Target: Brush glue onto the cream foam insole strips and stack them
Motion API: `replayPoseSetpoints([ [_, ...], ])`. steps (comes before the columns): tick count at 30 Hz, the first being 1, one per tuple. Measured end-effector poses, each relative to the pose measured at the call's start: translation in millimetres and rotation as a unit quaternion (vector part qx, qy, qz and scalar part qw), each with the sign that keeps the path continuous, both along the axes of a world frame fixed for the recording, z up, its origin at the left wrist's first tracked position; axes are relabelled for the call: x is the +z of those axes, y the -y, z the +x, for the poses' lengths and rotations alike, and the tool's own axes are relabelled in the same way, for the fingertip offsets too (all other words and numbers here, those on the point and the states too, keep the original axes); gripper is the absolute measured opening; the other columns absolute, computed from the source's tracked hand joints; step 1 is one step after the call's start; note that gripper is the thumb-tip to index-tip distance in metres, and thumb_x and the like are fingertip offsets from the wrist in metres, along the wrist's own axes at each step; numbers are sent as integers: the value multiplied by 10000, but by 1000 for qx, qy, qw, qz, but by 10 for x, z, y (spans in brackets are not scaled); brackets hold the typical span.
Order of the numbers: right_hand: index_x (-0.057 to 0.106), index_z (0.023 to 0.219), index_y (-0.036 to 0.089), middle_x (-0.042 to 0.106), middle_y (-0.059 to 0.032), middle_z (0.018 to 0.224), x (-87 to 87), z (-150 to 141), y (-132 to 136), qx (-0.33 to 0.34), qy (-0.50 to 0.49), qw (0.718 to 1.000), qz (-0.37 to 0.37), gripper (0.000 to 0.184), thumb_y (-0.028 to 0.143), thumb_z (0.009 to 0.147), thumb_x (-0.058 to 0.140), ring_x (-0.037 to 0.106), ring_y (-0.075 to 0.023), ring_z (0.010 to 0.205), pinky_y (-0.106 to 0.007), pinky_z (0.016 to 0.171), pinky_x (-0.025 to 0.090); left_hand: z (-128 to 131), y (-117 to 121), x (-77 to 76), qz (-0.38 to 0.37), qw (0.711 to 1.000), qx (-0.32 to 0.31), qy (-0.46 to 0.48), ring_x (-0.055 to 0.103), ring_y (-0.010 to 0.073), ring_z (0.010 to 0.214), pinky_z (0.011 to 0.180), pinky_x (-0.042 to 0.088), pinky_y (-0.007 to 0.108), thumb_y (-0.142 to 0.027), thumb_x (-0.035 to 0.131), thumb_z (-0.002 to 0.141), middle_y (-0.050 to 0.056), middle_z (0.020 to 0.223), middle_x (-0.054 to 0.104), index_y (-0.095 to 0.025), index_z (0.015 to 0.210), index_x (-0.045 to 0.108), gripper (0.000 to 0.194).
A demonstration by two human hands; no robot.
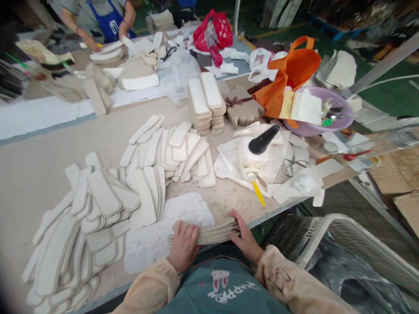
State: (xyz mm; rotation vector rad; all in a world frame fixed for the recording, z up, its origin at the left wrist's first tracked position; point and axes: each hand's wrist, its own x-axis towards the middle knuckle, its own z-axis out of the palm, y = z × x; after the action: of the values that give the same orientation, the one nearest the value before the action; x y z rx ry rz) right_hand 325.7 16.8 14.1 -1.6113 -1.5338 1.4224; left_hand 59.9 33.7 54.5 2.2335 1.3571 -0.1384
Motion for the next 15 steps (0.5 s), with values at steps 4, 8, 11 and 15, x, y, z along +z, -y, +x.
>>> replayPoseSetpoints([
  [4,181,1459,176,254,-165,1501,103,-222,-41,45,40,998,37,819,468,813,590,241,-288,1389,-503,1129,234,0,-39,31,-24,1000,-13,-12,504,276,1106,1101,203,541,-310,614,785,91,1151,583,-177,1208,483,463],
  [8,209,1465,172,273,-180,1489,121,-184,-163,140,97,980,100,940,326,693,722,220,-318,1391,-530,1127,216,21,-89,46,-63,997,-21,-25,538,268,1044,956,396,446,-277,616,785,98,1087,599,-158,1116,526,363],
  [11,280,1448,178,468,-156,1346,96,-161,-263,170,76,979,81,885,209,672,704,415,-299,1276,-487,1079,321,20,-149,65,-101,994,-18,-25,567,274,998,867,438,411,-288,614,796,115,1067,613,-152,1067,545,311],
  [15,185,1489,194,622,-62,1064,163,-196,-426,110,23,993,-28,968,231,680,716,613,-220,927,-382,890,475,-52,-357,88,-181,983,-2,-9,622,275,917,766,470,359,-455,693,718,110,988,660,-152,1029,560,454],
])
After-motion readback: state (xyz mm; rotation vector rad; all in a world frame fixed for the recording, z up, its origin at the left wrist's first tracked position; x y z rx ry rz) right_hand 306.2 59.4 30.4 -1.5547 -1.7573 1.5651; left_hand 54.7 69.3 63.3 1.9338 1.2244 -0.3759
